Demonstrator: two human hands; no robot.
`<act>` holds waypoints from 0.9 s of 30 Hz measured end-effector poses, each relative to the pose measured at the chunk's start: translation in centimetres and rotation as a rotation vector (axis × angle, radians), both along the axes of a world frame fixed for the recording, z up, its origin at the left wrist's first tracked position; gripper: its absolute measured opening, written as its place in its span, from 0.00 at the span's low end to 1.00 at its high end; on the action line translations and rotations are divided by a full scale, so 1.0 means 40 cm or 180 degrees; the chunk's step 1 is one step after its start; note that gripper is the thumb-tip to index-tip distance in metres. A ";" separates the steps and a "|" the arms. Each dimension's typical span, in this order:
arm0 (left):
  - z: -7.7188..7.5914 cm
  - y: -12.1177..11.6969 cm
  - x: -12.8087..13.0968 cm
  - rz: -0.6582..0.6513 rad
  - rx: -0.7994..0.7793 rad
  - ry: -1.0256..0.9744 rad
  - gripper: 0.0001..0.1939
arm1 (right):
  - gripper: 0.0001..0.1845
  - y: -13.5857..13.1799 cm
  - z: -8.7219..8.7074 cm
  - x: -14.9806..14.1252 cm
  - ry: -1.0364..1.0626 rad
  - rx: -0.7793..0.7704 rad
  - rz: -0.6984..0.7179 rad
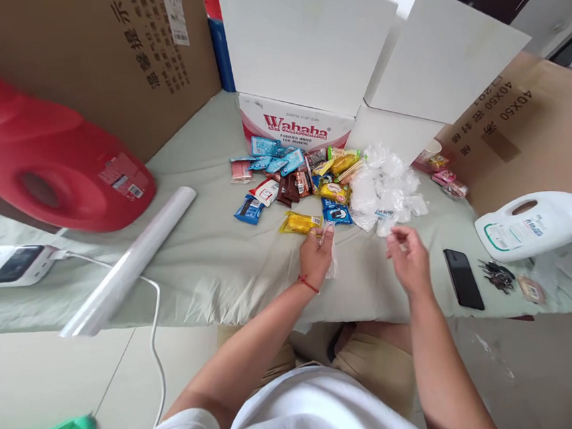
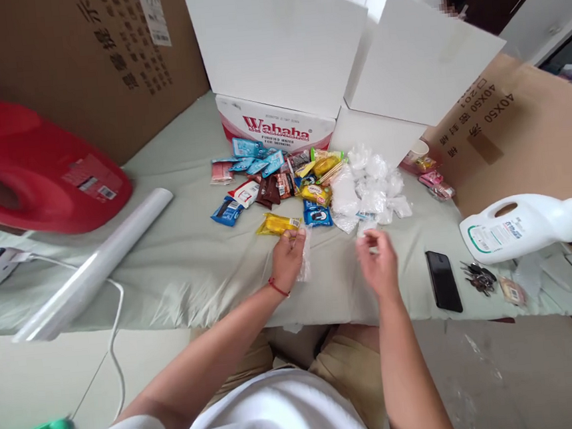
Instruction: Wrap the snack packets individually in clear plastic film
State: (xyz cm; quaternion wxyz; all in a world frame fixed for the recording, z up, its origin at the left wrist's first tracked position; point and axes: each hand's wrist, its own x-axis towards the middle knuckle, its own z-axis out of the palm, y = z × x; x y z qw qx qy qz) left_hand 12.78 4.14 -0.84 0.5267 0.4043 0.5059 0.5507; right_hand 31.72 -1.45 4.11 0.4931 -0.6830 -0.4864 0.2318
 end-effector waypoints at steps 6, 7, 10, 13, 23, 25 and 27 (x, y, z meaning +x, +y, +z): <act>0.013 -0.076 -0.012 -0.0369 -0.0827 -0.1017 0.33 | 0.21 -0.080 -0.103 -0.207 0.1419 -0.0435 0.1075; 0.016 -0.078 -0.018 -0.0413 -0.0939 -0.1116 0.34 | 0.19 -0.083 -0.115 -0.213 0.1642 -0.0440 0.0923; 0.024 -0.071 -0.055 -0.0269 -0.1041 -0.1226 0.34 | 0.21 -0.090 -0.131 -0.191 0.2193 -0.0382 0.0493; 0.027 -0.064 -0.096 -0.0296 -0.0970 -0.1191 0.33 | 0.23 -0.102 -0.126 -0.148 0.2382 -0.0333 0.0173; 0.013 -0.054 -0.167 -0.0385 -0.0703 -0.0880 0.22 | 0.26 -0.130 -0.108 -0.082 0.2115 -0.0094 -0.0145; 0.019 -0.065 -0.160 -0.0385 -0.0526 -0.0812 0.21 | 0.29 -0.132 -0.108 -0.094 0.1781 -0.0064 -0.0296; 0.028 -0.087 -0.146 -0.0451 -0.0281 -0.0705 0.19 | 0.32 -0.125 -0.107 -0.115 0.1606 -0.0077 -0.0248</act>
